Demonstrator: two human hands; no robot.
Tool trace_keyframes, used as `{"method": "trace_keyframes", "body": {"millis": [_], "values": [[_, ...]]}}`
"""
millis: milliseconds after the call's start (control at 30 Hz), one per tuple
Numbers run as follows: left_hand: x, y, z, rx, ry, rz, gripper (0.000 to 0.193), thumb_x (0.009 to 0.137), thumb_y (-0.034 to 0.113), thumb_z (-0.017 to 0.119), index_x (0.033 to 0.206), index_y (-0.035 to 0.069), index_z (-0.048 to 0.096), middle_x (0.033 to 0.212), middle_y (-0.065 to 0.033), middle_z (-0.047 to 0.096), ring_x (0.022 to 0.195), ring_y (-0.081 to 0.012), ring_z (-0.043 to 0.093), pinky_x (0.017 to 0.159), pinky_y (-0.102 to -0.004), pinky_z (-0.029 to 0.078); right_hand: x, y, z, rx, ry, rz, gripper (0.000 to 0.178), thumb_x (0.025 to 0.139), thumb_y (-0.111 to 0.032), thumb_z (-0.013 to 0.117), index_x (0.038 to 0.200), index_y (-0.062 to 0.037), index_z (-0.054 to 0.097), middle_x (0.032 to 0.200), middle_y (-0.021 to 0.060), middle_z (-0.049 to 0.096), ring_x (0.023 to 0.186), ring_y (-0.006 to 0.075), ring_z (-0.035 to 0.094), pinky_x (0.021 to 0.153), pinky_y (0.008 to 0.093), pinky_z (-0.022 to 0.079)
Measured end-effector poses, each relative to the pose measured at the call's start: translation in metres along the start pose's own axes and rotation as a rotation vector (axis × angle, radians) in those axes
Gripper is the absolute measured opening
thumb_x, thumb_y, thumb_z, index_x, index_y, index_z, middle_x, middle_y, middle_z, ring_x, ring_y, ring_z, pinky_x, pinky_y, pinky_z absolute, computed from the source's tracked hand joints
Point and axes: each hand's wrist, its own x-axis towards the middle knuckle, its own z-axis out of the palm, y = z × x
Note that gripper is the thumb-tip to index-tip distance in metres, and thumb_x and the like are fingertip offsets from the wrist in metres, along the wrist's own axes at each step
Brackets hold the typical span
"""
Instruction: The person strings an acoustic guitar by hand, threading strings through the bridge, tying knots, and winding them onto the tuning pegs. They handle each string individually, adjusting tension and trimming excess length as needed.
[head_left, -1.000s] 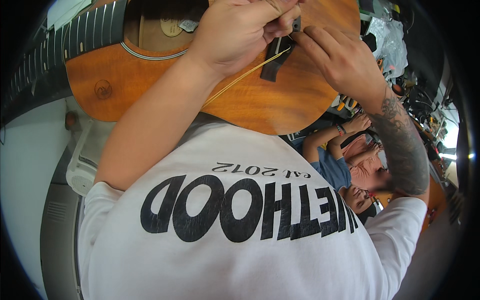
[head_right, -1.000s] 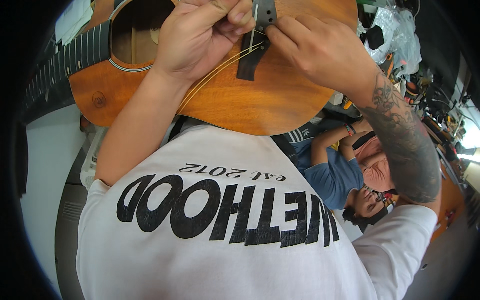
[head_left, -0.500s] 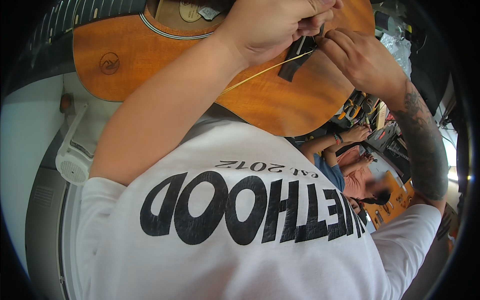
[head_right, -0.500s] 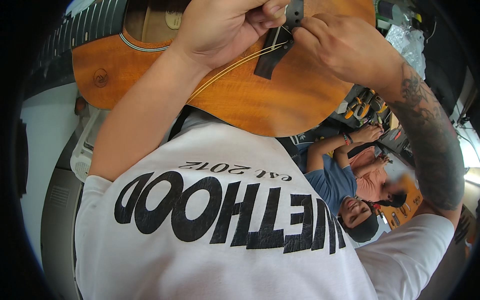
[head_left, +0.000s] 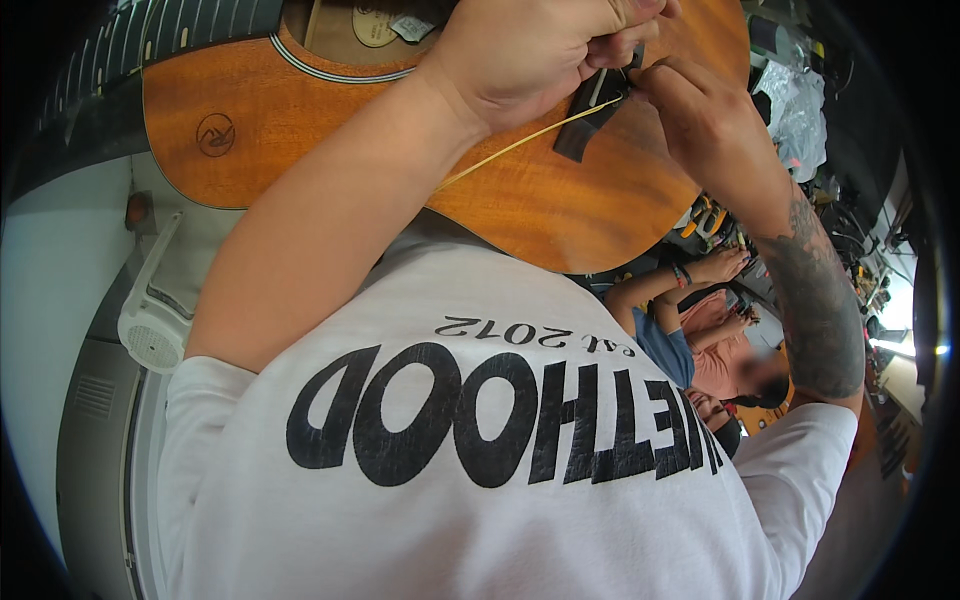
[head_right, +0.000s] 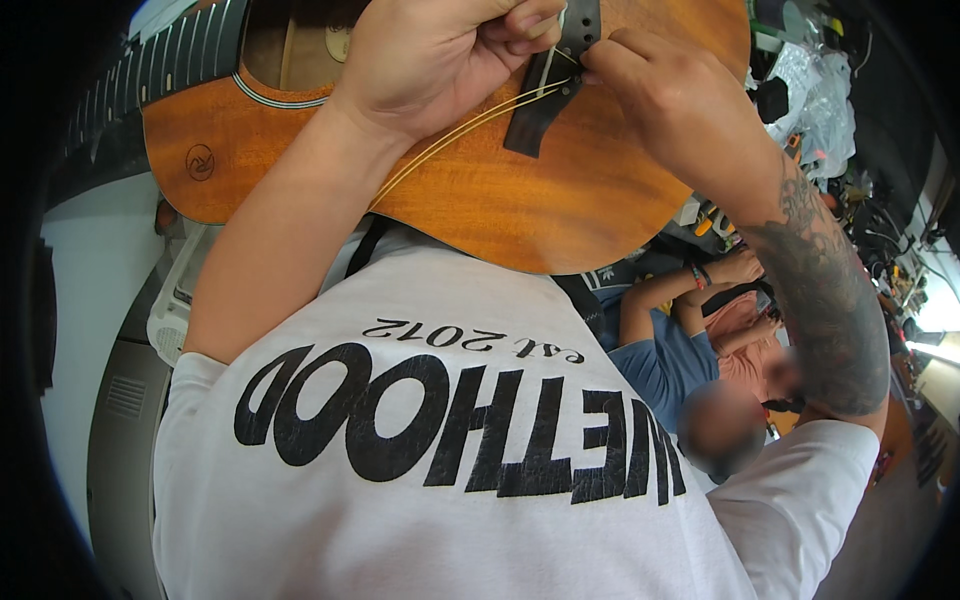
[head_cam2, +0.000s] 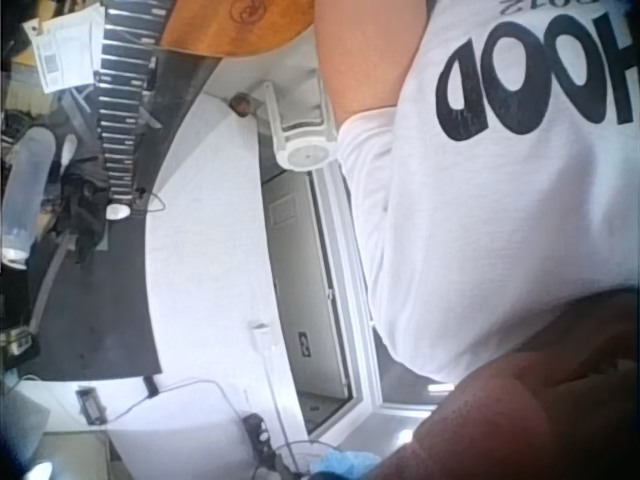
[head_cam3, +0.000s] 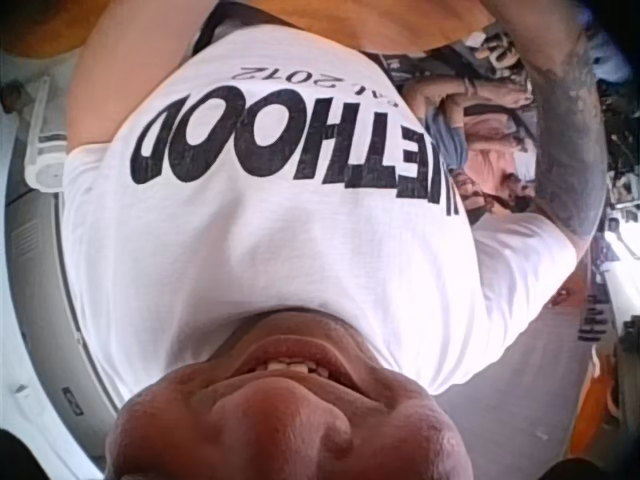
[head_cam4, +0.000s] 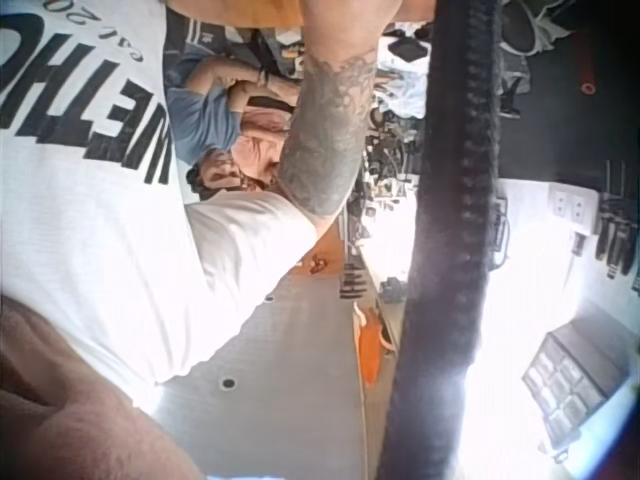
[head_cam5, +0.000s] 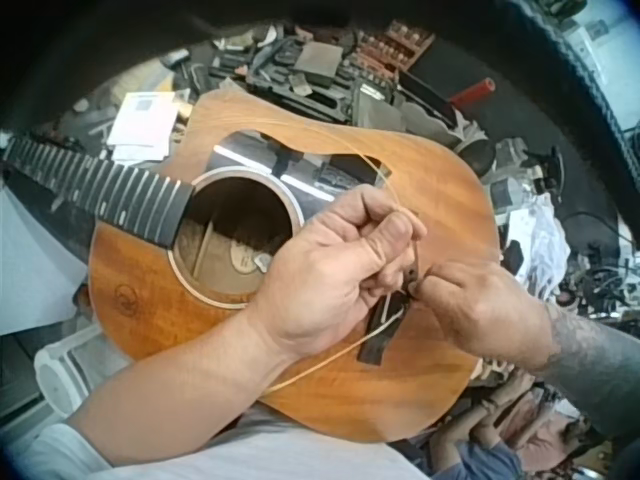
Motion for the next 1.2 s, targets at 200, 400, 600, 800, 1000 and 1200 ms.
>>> {"method": "trace_keyframes", "body": {"millis": [200,400,600,800,1000,1200], "values": [[-0.001,0.002,0.001,0.019,0.01,-0.033,0.007,0.101,0.009,0.053,0.099,0.004,0.058,0.08,-0.002,0.054,0.066,-0.0077,0.046,0.062,-0.0203,0.037,0.013,-0.012,-0.009,0.23,-0.041,0.39,0.01,0.082,-0.006,0.068,0.091,-0.0029,0.064,0.079,0.0136,0.065,0.074,0.0337,0.064,0.064,0.0391,0.049],[-0.003,-0.001,0.002,-0.022,-0.007,-0.029,0.006,0.1,0.008,0.054,0.099,0.005,0.059,0.081,-0.0015,0.056,0.066,-0.0076,0.046,0.062,-0.0201,0.037,0.021,-0.016,-0.01,0.319,-0.062,0.436,0.011,0.084,-0.005,0.069,0.094,-0.0021,0.065,0.072,0.0108,0.066,0.057,0.0183,0.054,0.058,0.0323,0.044],[-0.003,-0.001,-0.001,-0.016,-0.011,0.019,0.006,0.1,0.008,0.054,0.098,0.004,0.058,0.082,-0.0025,0.058,0.067,-0.0078,0.046,0.062,-0.0202,0.038,0.028,-0.019,-0.016,0.184,-0.088,0.434,0.012,0.08,-0.007,0.069,0.082,0.0028,0.063,0.07,0.0218,0.058,0.065,0.0391,0.056,0.061,0.0422,0.045],[-0.003,0.002,-0.001,-0.015,-0.002,0.039,0.006,0.099,0.008,0.055,0.097,0.003,0.059,0.083,-0.0033,0.059,0.066,-0.008,0.046,0.062,-0.0203,0.037,0.03,-0.021,-0.014,0.257,-0.122,0.561,0.013,0.081,-0.009,0.07,0.082,0.0018,0.064,0.064,0.0195,0.057,0.059,0.0347,0.055,0.059,0.0417,0.044],[-0.005,0.006,-0.001,-0.045,-0.017,0.026,0.007,0.1,0.007,0.054,0.098,0.003,0.059,0.08,-0.0022,0.055,0.066,-0.0082,0.045,0.06,-0.0204,0.035,0.008,-0.017,-0.002,0.378,-0.081,0.617,0.015,0.085,-0.014,0.07,0.084,0.0003,0.065,0.065,0.0147,0.06,0.057,0.0249,0.056,0.057,0.0371,0.043],[-0.004,0.004,0.001,-0.05,0.057,-0.006,0.006,0.1,0.006,0.053,0.099,0.002,0.058,0.081,-0.0031,0.056,0.066,-0.0087,0.045,0.062,-0.0217,0.037,-0.002,-0.018,-0.004,0.503,-0.04,0.791,0.021,0.094,-0.02,0.064,0.097,0.0005,0.064,0.067,0.0123,0.061,0.058,0.0205,0.057,0.057,0.0342,0.045]]}}
